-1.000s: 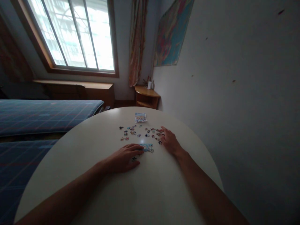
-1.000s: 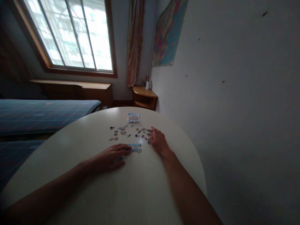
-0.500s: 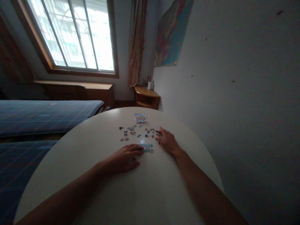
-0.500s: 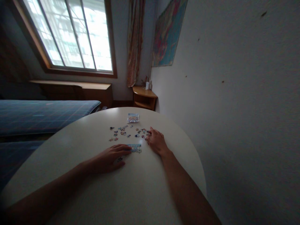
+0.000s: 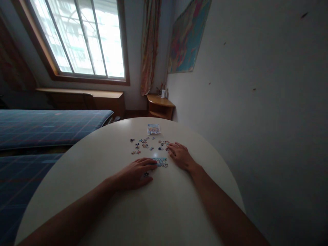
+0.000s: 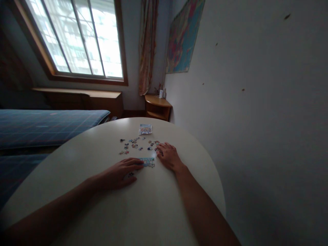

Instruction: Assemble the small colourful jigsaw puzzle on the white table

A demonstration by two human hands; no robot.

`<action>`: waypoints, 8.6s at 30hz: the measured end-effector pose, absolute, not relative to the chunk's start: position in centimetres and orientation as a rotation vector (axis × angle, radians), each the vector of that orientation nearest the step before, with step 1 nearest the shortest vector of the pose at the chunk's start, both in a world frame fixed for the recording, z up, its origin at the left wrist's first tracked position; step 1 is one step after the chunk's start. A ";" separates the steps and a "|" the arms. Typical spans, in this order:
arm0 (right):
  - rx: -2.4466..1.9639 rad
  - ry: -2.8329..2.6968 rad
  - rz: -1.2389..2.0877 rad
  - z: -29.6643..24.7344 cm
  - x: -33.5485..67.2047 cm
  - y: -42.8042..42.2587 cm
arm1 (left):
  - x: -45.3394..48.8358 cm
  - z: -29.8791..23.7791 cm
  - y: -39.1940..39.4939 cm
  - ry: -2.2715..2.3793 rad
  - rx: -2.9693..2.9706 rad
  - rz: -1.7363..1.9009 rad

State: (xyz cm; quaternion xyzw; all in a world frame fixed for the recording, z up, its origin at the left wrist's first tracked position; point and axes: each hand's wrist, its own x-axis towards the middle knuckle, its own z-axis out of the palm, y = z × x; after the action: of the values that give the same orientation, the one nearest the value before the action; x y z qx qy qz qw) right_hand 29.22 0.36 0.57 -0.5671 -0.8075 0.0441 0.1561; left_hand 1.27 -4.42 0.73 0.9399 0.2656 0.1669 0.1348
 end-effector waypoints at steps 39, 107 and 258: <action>-1.351 -2.218 0.224 1.2 30.2 0.0 | 1.1 1.0 -4.5 0.754 2.732 0.471; -1.295 -2.302 0.495 2.4 28.6 -2.1 | 1.1 0.5 -4.3 0.773 2.735 0.465; -1.095 -2.426 0.406 1.6 28.9 -2.1 | -0.1 -0.7 -1.7 0.873 2.620 0.747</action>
State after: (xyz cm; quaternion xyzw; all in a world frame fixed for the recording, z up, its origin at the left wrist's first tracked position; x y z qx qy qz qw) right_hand 28.86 -2.09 1.60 -0.3963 -0.8785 0.1469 0.2226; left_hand -0.11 -1.67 -0.65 0.9068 0.3020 0.2586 0.1399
